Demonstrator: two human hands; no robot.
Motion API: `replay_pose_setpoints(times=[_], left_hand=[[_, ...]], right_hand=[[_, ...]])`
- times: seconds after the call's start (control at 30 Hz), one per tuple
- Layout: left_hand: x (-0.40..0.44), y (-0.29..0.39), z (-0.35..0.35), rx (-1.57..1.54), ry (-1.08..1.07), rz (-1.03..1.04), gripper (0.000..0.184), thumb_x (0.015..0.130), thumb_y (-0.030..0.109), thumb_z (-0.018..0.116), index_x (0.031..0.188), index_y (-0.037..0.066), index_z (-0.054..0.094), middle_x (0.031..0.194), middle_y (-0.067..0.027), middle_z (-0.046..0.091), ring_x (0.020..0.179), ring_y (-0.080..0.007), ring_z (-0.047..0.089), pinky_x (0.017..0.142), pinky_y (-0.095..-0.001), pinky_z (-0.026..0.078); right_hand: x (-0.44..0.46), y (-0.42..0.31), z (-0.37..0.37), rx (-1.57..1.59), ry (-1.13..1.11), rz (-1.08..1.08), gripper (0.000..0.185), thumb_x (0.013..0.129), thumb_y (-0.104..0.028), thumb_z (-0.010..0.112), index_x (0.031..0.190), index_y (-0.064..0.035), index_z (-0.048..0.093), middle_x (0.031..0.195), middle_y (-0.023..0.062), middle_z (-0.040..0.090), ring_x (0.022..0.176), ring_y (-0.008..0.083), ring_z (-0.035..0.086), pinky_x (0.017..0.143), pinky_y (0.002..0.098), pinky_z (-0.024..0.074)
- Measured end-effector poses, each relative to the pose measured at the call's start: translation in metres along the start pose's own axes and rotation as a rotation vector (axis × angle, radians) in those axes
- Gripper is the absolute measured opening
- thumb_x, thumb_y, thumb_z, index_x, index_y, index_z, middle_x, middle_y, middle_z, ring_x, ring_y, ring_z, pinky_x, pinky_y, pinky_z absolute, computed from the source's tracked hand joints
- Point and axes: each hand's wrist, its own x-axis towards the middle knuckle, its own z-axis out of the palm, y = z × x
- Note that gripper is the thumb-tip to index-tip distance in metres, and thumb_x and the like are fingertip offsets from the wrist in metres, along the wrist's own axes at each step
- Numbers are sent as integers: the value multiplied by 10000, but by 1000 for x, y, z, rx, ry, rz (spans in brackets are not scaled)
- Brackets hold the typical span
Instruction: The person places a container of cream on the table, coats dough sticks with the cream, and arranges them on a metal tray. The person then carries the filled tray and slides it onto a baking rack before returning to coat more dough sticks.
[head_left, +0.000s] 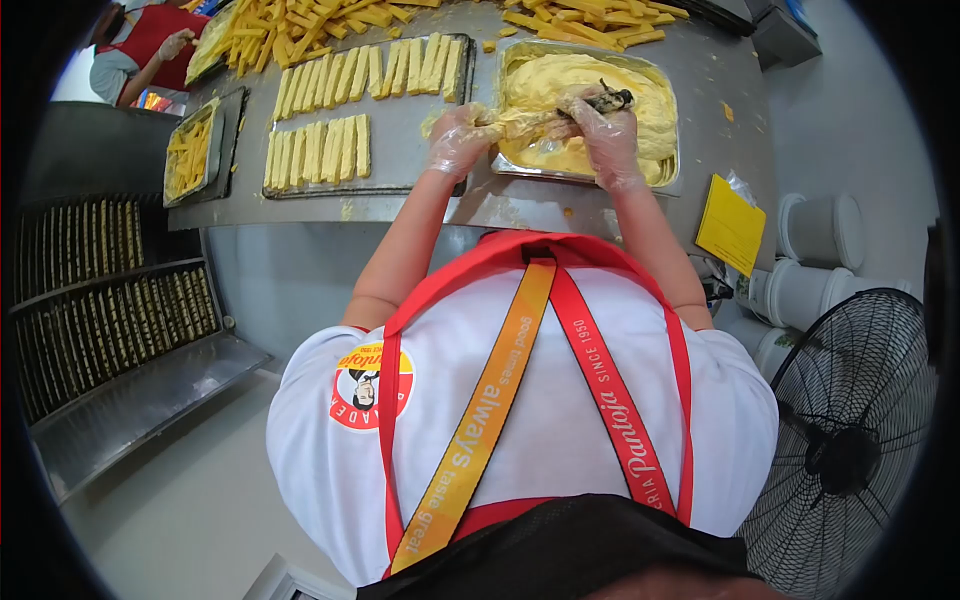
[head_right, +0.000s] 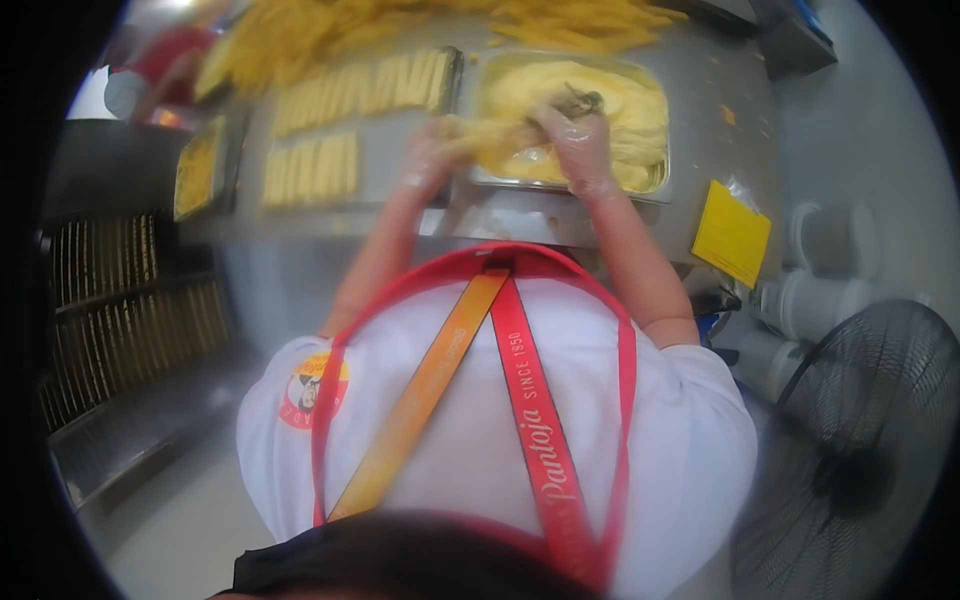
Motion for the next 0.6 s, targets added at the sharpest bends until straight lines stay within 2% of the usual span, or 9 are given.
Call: replay_pose_setpoints(times=[0.1, 0.13, 0.27, 0.37, 0.47, 0.57, 0.6], left_hand=[[-15, 22, -9, 34, -7, -83, 201, 725, 266, 739, 812, 89, 703, 732, -93, 686, 661, -208, 639, 637, -349, 499], [-25, 35, -19, -2, -18, -107, 195, 745, 262, 739, 835, 93, 700, 751, -98, 692, 677, -241, 653, 641, -358, 507], [-57, 5, -41, 228, 476, 131, 169, 777, 256, 737, 841, 112, 675, 751, -120, 678, 689, -282, 667, 637, -395, 513], [-64, -52, -69, 533, 636, 169, 134, 764, 210, 713, 809, 100, 652, 717, -142, 655, 668, -324, 648, 623, -431, 500], [-75, -101, -79, 651, 682, 132, 95, 740, 161, 686, 781, 89, 639, 688, -155, 637, 651, -357, 628, 618, -457, 491], [-80, -129, -78, 692, 664, 89, 100, 717, 171, 681, 775, 95, 652, 692, -161, 634, 649, -370, 617, 628, -470, 494], [-81, -127, -78, 726, 618, 0, 122, 707, 188, 689, 770, 89, 654, 698, -165, 635, 661, -372, 618, 640, -471, 496]], right_hand=[[21, 28, -25, -443, 71, 24, 221, 824, -219, 657, 843, 1, 648, 720, 104, 660, 661, 174, 630, 634, 344, 497], [27, 24, -26, -736, 148, 75, 239, 819, -229, 665, 854, 7, 645, 760, 140, 672, 695, 245, 648, 664, 368, 498], [12, 12, -17, -756, 125, -134, 223, 827, -222, 663, 881, -6, 643, 776, 154, 667, 733, 315, 641, 691, 395, 497], [11, 20, -16, -796, 118, -224, 201, 830, -197, 665, 894, -8, 640, 776, 156, 662, 733, 319, 640, 691, 398, 497], [15, 20, -16, -807, 114, -168, 182, 828, -178, 666, 883, -8, 634, 761, 155, 654, 724, 316, 638, 683, 396, 498], [14, 18, -11, -783, 130, -218, 182, 828, -180, 667, 874, -8, 629, 764, 160, 651, 721, 315, 632, 678, 404, 496], [11, 13, -8, -792, 105, -162, 181, 828, -177, 666, 882, -8, 631, 765, 158, 650, 724, 311, 632, 678, 396, 497]])
